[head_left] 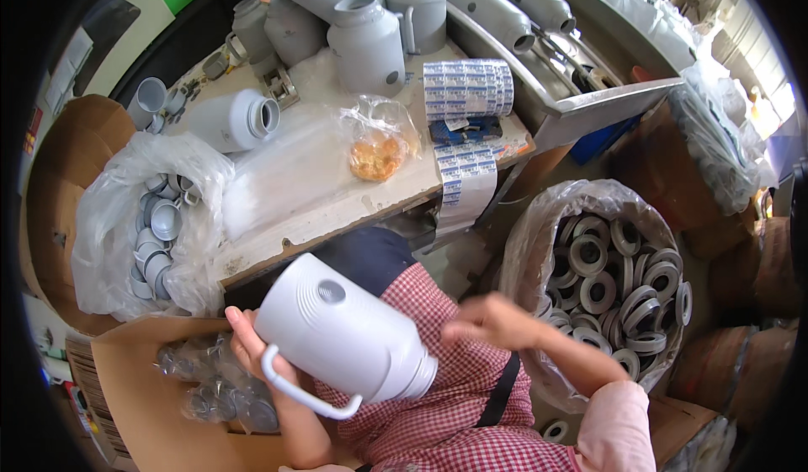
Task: The person assembles gray plastic pitchers by attaching lids and applying labels. They handle each pitcher one at a time, place lids on, affix labels, and then wrap the finished units in plastic bags before placing them into a cardboard box.
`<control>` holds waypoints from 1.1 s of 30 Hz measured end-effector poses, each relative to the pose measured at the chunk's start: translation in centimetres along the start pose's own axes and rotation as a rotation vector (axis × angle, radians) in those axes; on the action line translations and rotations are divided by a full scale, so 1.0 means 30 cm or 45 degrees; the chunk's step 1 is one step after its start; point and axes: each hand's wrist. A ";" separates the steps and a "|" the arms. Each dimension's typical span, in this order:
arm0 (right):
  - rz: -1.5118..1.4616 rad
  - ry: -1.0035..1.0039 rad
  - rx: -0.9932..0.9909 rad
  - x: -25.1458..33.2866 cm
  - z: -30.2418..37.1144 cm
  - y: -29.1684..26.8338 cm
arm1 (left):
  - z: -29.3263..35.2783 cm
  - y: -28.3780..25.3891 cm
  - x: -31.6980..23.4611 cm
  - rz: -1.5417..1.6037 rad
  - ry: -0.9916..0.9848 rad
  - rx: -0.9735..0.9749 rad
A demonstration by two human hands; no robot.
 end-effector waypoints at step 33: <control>1.490 -0.435 -1.125 -0.250 -0.275 -0.453 | 0.045 -0.150 0.100 -0.109 0.024 0.959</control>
Point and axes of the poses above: each hand's wrist, its own z-axis away from the middle knuckle, its own y-axis out of the palm, x = y × z, and after that the axes turned 10 degrees about x, right-handed
